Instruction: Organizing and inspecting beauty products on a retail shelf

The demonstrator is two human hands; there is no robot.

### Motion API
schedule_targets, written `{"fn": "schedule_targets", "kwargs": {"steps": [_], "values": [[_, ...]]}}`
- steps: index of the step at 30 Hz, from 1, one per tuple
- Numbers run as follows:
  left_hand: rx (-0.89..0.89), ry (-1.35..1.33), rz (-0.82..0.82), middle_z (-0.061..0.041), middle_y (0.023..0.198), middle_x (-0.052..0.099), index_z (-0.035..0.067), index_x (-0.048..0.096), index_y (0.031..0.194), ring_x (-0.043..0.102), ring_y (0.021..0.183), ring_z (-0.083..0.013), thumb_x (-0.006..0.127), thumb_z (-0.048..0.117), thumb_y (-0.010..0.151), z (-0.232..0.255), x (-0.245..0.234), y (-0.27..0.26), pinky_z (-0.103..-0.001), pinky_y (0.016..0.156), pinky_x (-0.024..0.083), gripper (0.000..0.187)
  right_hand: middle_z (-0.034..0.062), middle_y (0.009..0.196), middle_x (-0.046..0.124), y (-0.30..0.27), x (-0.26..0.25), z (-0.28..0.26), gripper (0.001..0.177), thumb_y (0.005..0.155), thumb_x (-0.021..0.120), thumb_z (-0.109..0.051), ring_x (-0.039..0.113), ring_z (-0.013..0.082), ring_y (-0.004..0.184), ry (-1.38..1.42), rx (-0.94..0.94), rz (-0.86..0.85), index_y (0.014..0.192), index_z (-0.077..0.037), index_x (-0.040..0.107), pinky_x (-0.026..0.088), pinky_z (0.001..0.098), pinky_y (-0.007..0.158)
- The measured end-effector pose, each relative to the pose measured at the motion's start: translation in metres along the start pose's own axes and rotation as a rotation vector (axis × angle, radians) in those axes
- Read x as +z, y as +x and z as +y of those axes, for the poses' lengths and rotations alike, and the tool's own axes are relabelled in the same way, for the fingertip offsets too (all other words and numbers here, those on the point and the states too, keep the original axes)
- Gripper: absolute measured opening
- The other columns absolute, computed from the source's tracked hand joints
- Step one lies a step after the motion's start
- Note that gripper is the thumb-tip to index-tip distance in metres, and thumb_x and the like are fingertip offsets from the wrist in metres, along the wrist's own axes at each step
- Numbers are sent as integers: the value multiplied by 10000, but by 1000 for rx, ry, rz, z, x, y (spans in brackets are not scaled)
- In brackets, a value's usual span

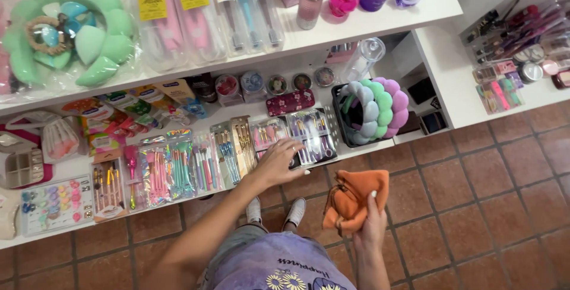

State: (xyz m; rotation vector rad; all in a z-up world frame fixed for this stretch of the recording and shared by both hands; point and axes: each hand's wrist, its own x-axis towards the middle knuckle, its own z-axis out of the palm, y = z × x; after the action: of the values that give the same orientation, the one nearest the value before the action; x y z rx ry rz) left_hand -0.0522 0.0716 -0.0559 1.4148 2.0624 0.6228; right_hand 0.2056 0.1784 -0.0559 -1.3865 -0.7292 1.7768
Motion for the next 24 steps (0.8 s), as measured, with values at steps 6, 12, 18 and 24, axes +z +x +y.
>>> {"fn": "schedule_targets", "kwargs": {"steps": [6, 12, 18, 24], "values": [[110, 562, 162, -226, 1589, 407, 65, 451, 1520, 235, 1552, -364, 762, 771, 618, -21, 62, 57, -655, 1217, 158, 1187, 269, 1139, 696, 86, -7, 88, 406, 997, 701, -351, 737, 408, 994, 243, 323, -9, 1302, -93, 626, 643, 530, 820], [118, 608, -60, -237, 1600, 377, 61, 387, 1554, 191, 1558, -387, 824, 536, 644, 15, 77, 36, -723, 1204, 83, 1116, 230, 1157, 691, 179, -18, 171, 448, 933, 798, -344, 712, 390, 1070, 399, 458, -148, 1233, -72, 607, 608, 546, 924], [217, 412, -94, -161, 1615, 406, 140, 418, 1562, 161, 1572, -367, 798, 431, 636, 9, 104, 23, -737, 1189, 62, 1043, 173, 1563, 462, 112, 32, 121, 913, 956, 679, 14, 550, 461, 1316, 251, 242, -138, 1516, -609, 317, 527, 559, 1062], [106, -406, 371, -310, 1568, 351, 9, 293, 1576, 276, 1499, -480, 808, 327, 783, 30, 45, -23, -597, 1231, 209, 998, 72, 1558, 490, 49, -1, 63, 732, 938, 656, -3, 585, 369, 1288, 232, 312, -37, 1476, -470, 485, 538, 502, 1052]]}}
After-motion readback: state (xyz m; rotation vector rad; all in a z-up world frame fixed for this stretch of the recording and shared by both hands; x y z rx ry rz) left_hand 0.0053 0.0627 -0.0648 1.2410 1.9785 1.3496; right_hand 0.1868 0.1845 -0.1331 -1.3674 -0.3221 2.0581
